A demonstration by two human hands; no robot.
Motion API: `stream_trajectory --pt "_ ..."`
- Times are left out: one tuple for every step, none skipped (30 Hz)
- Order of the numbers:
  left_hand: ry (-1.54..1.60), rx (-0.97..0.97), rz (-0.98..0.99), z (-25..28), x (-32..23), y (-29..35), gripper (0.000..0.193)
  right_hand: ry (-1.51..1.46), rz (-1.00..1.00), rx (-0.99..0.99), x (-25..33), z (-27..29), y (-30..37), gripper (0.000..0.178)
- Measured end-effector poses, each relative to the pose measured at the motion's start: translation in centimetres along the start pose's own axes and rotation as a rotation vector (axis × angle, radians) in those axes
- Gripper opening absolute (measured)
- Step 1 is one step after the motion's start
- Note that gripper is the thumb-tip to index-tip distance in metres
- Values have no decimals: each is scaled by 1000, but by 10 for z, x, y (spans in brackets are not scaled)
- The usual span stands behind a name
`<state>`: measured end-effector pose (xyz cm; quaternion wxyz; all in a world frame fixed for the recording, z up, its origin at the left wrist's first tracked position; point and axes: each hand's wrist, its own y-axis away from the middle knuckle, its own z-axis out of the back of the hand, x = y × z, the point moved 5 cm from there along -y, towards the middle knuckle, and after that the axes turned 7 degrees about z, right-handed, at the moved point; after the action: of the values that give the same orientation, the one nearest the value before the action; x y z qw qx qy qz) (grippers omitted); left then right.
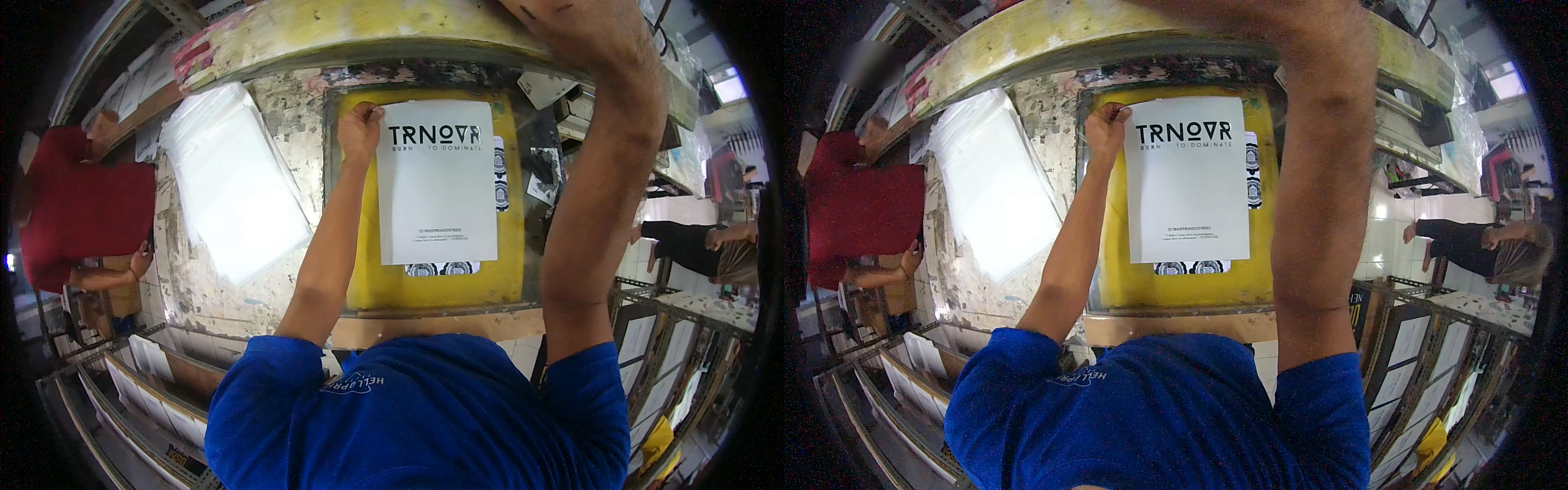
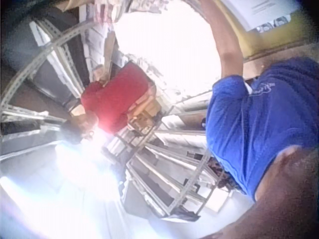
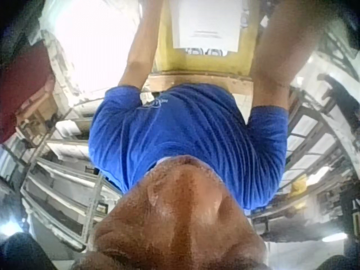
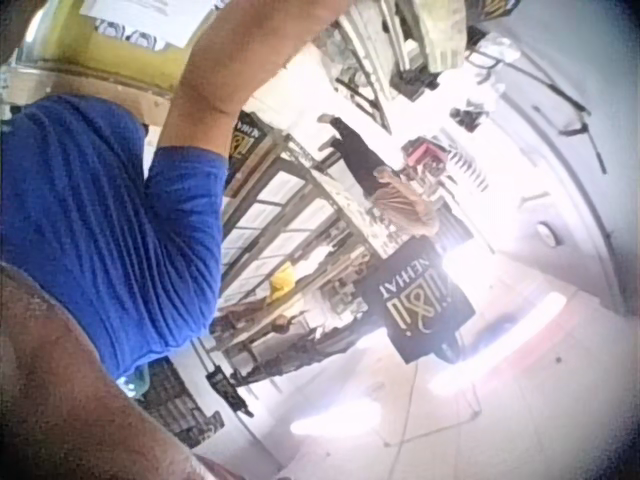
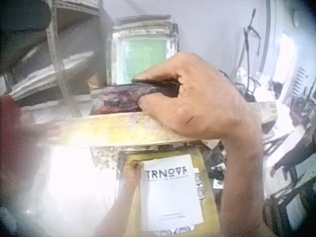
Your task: The person performs screen printing by placing sheets of paper under a screen frame, applying ink using a squeegee, and then lifting the frame while an assistant removes the printed sheets.
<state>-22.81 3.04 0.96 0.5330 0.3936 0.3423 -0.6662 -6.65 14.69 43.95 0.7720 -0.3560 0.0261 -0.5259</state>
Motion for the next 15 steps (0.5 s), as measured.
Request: stream_trajectory --pt "-10 -24 -14 8 -3 2 14 5 5 -15 0 -1 -1 36" --pt "48 -54 -16 19 -4 4 13 -34 -14 -17 6 1 1 36" --pt "106 -86 -17 35 -3 6 13 -40 -34 -6 7 2 0 37" --pt "160 -123 -22 54 -4 9 13 -49 -49 2 10 3 -1 37" --pt "194 -173 -7 73 -8 14 14 -21 -72 22 10 4 -3 37" --pt "233 -221 -19 92 -3 18 15 60 -49 17 3 5 -2 38" --pt "225 -273 -7 115 5 20 15 135 -18 7 0 6 -4 38" --pt "216 -324 6 137 19 22 16 262 54 -32 -11 -1 -8 39" --pt "273 -347 29 158 34 25 15 354 76 -69 -17 -2 -6 39" --pt "333 -359 51 173 48 27 15 456 85 -107 -15 -3 -5 39" --pt "321 -416 73 198 63 36 14 503 56 -141 7 -9 -1 39" --pt "348 -477 79 222 78 45 12 416 -8 -117 11 -11 -3 39" --pt "351 -521 103 245 94 54 11 339 -78 -99 16 -10 -3 39" --pt "353 -569 130 267 109 65 11 263 -146 -84 21 -11 -4 39" --pt "382 -627 136 289 123 78 11 271 -145 -96 25 -14 -4 40"
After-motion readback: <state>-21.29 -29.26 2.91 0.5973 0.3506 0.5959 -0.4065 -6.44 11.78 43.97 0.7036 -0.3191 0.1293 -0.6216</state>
